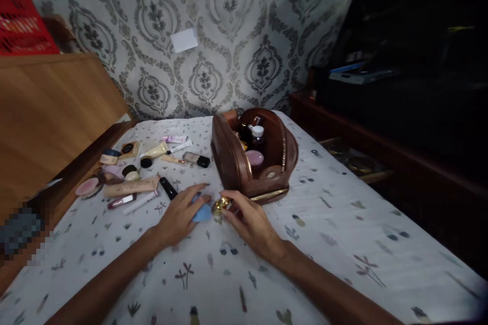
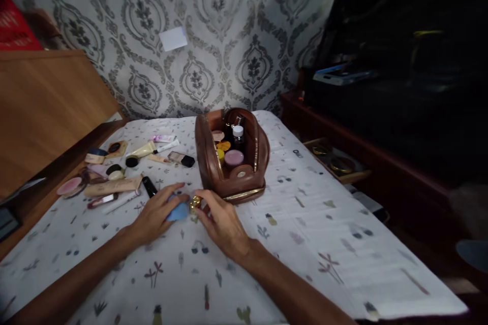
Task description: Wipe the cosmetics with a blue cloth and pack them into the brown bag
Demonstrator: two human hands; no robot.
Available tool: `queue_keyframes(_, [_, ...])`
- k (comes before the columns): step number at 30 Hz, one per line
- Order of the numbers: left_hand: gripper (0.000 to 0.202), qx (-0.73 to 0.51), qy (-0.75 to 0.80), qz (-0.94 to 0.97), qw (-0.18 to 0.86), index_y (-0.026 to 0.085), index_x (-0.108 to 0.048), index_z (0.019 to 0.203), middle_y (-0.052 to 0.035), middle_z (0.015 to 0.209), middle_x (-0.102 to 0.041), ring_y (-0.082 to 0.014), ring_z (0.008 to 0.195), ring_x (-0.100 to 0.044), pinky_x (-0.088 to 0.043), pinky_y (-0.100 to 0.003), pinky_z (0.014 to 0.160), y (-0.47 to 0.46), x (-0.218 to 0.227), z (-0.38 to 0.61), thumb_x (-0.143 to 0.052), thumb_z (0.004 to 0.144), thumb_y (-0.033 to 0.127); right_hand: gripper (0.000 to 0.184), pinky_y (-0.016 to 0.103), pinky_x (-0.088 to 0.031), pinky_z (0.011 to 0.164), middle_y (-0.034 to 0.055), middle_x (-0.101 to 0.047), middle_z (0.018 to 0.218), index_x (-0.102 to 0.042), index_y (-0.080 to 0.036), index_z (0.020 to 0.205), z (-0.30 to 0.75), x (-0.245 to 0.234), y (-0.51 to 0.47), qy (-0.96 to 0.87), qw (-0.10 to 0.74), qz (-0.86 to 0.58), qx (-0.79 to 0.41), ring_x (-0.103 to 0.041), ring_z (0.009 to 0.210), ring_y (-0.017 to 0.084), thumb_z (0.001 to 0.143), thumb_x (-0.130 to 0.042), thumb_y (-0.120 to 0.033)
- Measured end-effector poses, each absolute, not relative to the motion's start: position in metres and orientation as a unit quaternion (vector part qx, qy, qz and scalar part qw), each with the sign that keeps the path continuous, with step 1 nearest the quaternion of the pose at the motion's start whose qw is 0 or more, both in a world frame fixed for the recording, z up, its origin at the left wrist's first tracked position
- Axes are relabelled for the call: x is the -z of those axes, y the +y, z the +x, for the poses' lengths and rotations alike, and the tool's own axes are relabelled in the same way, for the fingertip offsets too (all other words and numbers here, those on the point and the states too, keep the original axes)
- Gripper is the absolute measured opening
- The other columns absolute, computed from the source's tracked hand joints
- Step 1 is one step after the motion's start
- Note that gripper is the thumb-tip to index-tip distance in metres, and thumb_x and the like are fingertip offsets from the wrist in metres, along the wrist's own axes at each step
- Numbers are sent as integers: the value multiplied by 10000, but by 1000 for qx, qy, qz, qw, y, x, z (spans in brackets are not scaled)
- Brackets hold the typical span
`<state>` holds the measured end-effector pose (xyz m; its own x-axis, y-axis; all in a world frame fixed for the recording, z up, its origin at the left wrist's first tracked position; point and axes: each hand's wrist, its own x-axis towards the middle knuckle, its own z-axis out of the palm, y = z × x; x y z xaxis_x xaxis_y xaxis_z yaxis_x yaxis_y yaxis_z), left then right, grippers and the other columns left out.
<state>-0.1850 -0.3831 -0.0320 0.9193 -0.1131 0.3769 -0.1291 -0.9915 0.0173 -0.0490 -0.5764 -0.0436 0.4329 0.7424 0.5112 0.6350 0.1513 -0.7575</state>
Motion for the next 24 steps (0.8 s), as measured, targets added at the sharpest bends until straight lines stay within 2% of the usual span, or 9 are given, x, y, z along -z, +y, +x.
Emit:
queue_keyframes(3, [299, -165, -68, 984, 22, 159, -616, 1210, -169, 1299, -604, -301, 1147, -596, -526, -448, 900, -385, 39, -188, -494, 944, 217, 279, 285, -587, 736, 43, -691, 975, -553, -215, 1223, -50, 45, -574, -524, 543, -653, -60, -654, 726, 150, 944, -548, -209])
queue_keyframes(9, [311, -163, -65, 984, 41, 167, -616, 1198, -137, 1196, -643, -267, 1033, -598, -476, -410, 872, -381, 43, -186, -503, 982, 361, 260, 267, -580, 668, 39, -682, 972, -565, -222, 1213, -50, 44, -564, -545, 526, -650, -60, -649, 685, 139, 954, -549, -241])
queue_keyframes(11, [265, -168, -62, 983, 47, 168, -629, 1147, -124, 1135, -652, -255, 977, -600, -482, -393, 850, -379, 45, -186, -501, 980, 329, 230, 267, -577, 659, 38, -678, 968, -575, -229, 1179, -51, 40, -558, -558, 517, -646, -63, -645, 678, 139, 952, -545, -245])
queue_keyframes(14, [223, -192, -37, 978, 73, 160, -626, 1101, -105, 1025, -651, -242, 921, -608, -503, -358, 809, -375, 44, -188, -460, 954, 187, 229, 266, -565, 629, 43, -676, 971, -567, -231, 1168, -55, 35, -543, -554, 515, -651, -67, -638, 670, 143, 941, -537, -243])
queue_keyframes(19, [395, -269, 55, 945, 180, 188, -592, 1188, -72, 1026, -638, -223, 953, -622, -513, -326, 829, -365, 30, -192, -445, 843, 65, 242, 279, -539, 654, 36, -665, 936, -550, -218, 1154, -66, 34, -510, -528, 528, -663, -58, -645, 702, 158, 913, -530, -200])
queue_keyframes(24, [522, -299, 91, 913, 262, 182, -620, 1150, -52, 1017, -641, -225, 973, -605, -502, -345, 879, -355, 24, -193, -432, 691, 19, 258, 280, -517, 640, 52, -668, 991, -535, -211, 1191, -69, 47, -500, -518, 539, -661, -64, -645, 702, 159, 936, -506, -234])
